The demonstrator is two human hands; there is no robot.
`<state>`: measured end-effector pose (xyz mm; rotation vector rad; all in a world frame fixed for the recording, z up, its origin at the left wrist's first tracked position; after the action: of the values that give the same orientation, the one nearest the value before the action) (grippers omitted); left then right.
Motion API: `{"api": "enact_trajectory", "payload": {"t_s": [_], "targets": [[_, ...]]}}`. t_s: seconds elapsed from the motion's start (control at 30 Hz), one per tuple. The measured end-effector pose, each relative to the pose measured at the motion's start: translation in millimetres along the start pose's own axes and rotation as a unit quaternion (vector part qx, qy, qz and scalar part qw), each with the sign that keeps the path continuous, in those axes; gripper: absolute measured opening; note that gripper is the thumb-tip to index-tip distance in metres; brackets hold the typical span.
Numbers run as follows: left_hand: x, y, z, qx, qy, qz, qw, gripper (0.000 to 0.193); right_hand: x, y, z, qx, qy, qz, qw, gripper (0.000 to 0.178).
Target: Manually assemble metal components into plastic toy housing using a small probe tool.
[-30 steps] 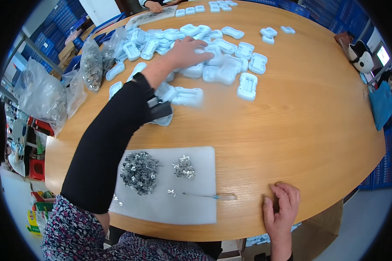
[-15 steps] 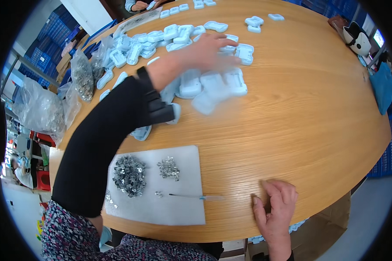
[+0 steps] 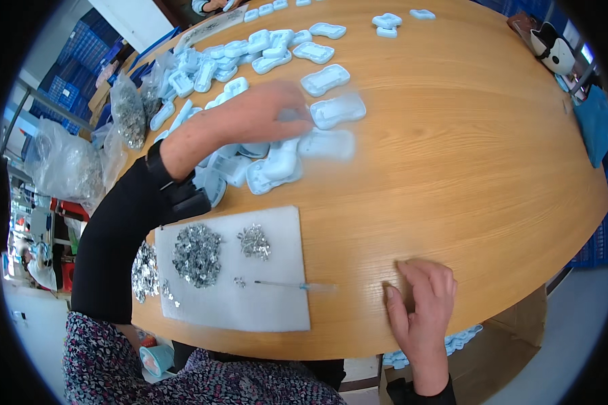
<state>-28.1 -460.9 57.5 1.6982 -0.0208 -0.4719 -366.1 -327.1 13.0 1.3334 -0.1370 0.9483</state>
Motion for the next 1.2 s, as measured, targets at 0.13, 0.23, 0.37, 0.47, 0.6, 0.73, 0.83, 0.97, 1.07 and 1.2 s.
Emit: {"api": "enact_trajectory", "payload": {"t_s": [0.13,0.23,0.37,0.47,0.6,0.73,0.83,0.97,1.07,1.2], "targets": [[-6.4,1.7,-36.5,0.027,0.015,0.016,0.999,0.043,-2.1,-1.6,-3.6,-0.003,-0.002,0.005,1.0,0.033],[-10.5,-4.2,-56.8,-0.047,-0.082,0.098,0.991,0.044,-5.1,-3.1,-7.9,-0.015,-0.002,0.024,1.0,0.03],[-5.6,-3.1,-63.3,-0.032,-0.026,0.001,0.999,0.046,-5.0,1.3,-5.7,-0.036,0.018,-0.003,0.999,0.027],[-13.5,1.2,-67.3,-0.014,0.002,0.002,1.0,0.044,-4.0,-1.3,-7.8,-0.04,0.021,0.001,0.999,0.026],[-19.7,-8.5,-75.1,-0.012,0.007,0.088,0.996,0.049,-2.5,-4.5,-6.7,-0.036,0.039,-0.016,0.998,0.024],[-27.7,-21.3,-55.7,0.04,0.027,0.132,0.99,0.049,-2.8,-2.3,-14.5,-0.052,0.037,-0.027,0.998,0.02],[-28.9,-18.5,-56.4,0.065,0.028,0.145,0.987,0.043,0.7,-6.3,-16.1,-0.046,0.035,-0.028,0.998,0.02],[-17.8,-24.6,-65.1,-0.061,0.021,0.114,0.991,0.034,0.9,-8.4,-18.6,-0.041,0.03,-0.026,0.998,0.02],[-15.8,-8.0,-71.8,-0.123,0.016,0.022,0.992,0.034,0.5,-7.2,-18.4,-0.052,0.032,-0.019,0.998,0.019],[6.6,19.5,-91.2,-0.266,-0.016,-0.14,0.954,0.038,-8.3,-8.4,-19.1,-0.065,0.012,0.024,0.998,0.022]]}}
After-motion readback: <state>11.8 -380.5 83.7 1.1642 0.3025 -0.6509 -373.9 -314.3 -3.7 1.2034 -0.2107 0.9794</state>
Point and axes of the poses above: each hand's wrist, its own z-axis towards the middle knuckle, its own y-axis out of the back of the hand, x = y × z, the point moved 4 cm from there along z, towards the middle knuckle, and after that the axes turned 3 degrees about -y, right-handed, at the moved point
